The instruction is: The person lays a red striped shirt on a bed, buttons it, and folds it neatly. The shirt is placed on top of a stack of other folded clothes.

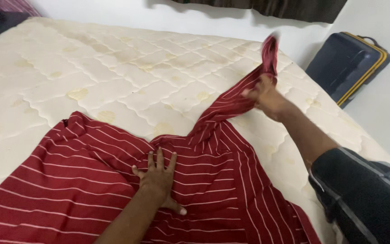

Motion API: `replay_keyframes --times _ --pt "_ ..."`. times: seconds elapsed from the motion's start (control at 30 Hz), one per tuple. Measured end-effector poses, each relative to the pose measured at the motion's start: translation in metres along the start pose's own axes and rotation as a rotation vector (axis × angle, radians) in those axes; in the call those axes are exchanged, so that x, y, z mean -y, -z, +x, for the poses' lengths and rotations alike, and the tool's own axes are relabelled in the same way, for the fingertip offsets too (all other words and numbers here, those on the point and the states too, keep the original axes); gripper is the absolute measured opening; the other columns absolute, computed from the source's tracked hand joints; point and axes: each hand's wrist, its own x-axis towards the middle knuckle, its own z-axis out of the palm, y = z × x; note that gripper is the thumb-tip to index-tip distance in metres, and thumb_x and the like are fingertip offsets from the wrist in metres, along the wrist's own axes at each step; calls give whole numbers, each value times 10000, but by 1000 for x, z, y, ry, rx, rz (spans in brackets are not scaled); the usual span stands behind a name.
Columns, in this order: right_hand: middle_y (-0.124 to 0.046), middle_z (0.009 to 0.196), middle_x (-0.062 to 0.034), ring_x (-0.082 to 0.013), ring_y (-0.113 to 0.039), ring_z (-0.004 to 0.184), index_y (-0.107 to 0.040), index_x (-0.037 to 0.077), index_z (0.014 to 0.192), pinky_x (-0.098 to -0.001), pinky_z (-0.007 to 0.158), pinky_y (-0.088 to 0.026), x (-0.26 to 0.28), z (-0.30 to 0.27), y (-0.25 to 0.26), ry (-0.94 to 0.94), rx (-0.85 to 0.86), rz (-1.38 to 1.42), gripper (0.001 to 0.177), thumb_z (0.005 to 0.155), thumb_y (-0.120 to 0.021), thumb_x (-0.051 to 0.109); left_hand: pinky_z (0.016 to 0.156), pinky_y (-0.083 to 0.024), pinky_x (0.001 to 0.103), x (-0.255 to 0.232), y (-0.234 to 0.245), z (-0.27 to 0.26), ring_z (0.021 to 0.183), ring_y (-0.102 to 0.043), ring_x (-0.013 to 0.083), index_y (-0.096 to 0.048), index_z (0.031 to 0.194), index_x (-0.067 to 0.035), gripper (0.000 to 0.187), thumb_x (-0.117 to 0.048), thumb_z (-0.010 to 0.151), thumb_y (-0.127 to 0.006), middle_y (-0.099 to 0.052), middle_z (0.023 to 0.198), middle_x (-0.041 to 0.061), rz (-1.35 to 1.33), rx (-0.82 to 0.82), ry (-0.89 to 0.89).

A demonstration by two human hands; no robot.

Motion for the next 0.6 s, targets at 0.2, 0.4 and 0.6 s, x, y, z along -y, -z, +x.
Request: replay_keyframes --times 0.2,0.4,0.6 --pt "-713 1301 -115 -263 -662 1201 -713 109 1261 -448 1087 -521 34 -98 -108 99 54 -799 442 907 -722 373 1188 -197 744 11 4 -8 1577 20 450 162 1648 -211 1627 -793 544 -882 162 1708 229 -24 -41 -54" --pt "-561 1326 -222 -357 -572 1107 -583 98 1376 -535 907 -533 50 -185 -141 -196 -113 -836 588 895 -719 409 1177 -496 453 81 21 9 1285 -642 270 -667 1318 -136 543 -556 1000 -534 -683 1365 126 -473 -562 -173" --pt "-802 882 -206 -283 -758 722 -801 0 969 -437 761 -623 -1 -175 -79 -385 -40 -533 497 909 -711 485 1014 -474 553 202 12 36 1297 -505 366 -476 1448 -105 538 -399 1012 -592 -514 1422 230 -189 -646 487"
